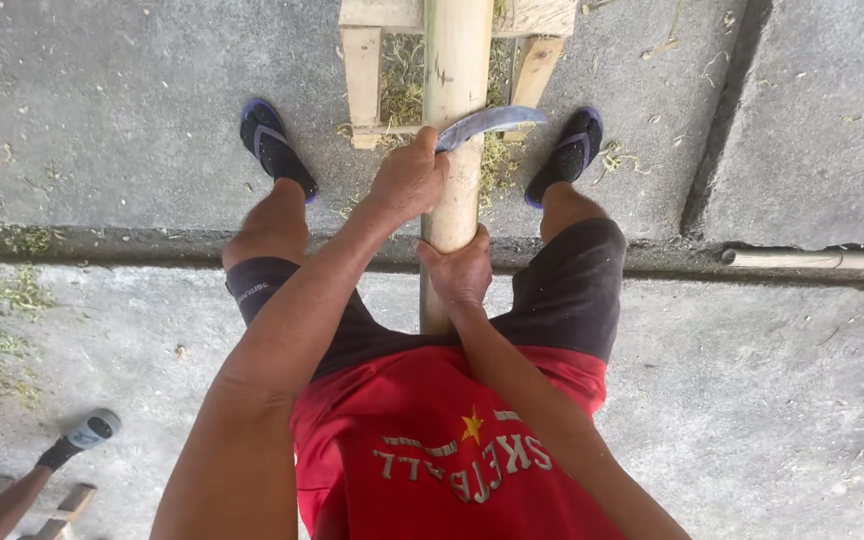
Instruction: Scraping the outer layer of a bamboo pole using a curved blade.
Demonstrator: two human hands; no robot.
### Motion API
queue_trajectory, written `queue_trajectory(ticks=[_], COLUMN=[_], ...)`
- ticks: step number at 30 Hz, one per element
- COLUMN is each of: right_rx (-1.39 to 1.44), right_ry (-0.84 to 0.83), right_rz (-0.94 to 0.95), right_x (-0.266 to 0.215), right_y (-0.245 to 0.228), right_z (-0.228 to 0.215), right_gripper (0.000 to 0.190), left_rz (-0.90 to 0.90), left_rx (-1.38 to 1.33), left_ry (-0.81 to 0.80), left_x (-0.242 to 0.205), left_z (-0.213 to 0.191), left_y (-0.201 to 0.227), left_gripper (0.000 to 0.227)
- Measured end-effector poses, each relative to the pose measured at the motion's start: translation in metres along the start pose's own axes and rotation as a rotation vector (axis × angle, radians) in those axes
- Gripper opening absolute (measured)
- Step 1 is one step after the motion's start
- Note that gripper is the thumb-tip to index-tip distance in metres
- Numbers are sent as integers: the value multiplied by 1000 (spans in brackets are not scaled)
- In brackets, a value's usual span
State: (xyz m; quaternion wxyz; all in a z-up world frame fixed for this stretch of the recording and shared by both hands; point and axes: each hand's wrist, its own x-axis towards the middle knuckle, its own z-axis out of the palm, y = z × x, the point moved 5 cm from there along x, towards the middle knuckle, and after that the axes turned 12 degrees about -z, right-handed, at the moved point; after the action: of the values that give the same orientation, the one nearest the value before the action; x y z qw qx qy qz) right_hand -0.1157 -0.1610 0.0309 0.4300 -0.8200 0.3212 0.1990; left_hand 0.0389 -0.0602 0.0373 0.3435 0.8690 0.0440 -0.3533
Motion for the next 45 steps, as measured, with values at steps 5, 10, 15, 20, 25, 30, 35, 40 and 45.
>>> queue_trajectory(ticks=[5, 10, 15, 20, 25, 30, 35, 40, 45], right_rx=[-12, -33, -32, 8, -4, -36, -36, -6, -46], right_ry=[2, 7, 5, -24, -36, -40, -22, -33, -5], right_rz=[-7, -16, 6, 28, 24, 27, 27, 21, 3], right_x=[-6, -3, -4, -4, -3, -8, -4, -5, -4], right_y=[2, 4, -7, -2, -6, 1, -2, -5, -5], right_z=[0, 2, -4, 2, 0, 0, -2, -5, -4], right_gripper=[109, 110, 106, 104, 106, 105, 107, 108, 106], left_rz=[-94, -44, -21, 21, -24, -41, -17, 26, -5], left_rx=[-121, 89, 21, 31, -7, 42, -53, -21, 2], left_ry=[-13, -27, 128, 185, 59, 72, 212, 202, 103], left_x=[4, 4, 0, 4, -5, -9, -5, 5, -5], left_z=[-3, 8, 0, -2, -15, 0, -6, 5, -5], left_y=[-2, 1, 7, -5, 12, 5, -4, -18, -1], left_gripper=[34, 44, 36, 30, 36, 39, 29, 24, 31])
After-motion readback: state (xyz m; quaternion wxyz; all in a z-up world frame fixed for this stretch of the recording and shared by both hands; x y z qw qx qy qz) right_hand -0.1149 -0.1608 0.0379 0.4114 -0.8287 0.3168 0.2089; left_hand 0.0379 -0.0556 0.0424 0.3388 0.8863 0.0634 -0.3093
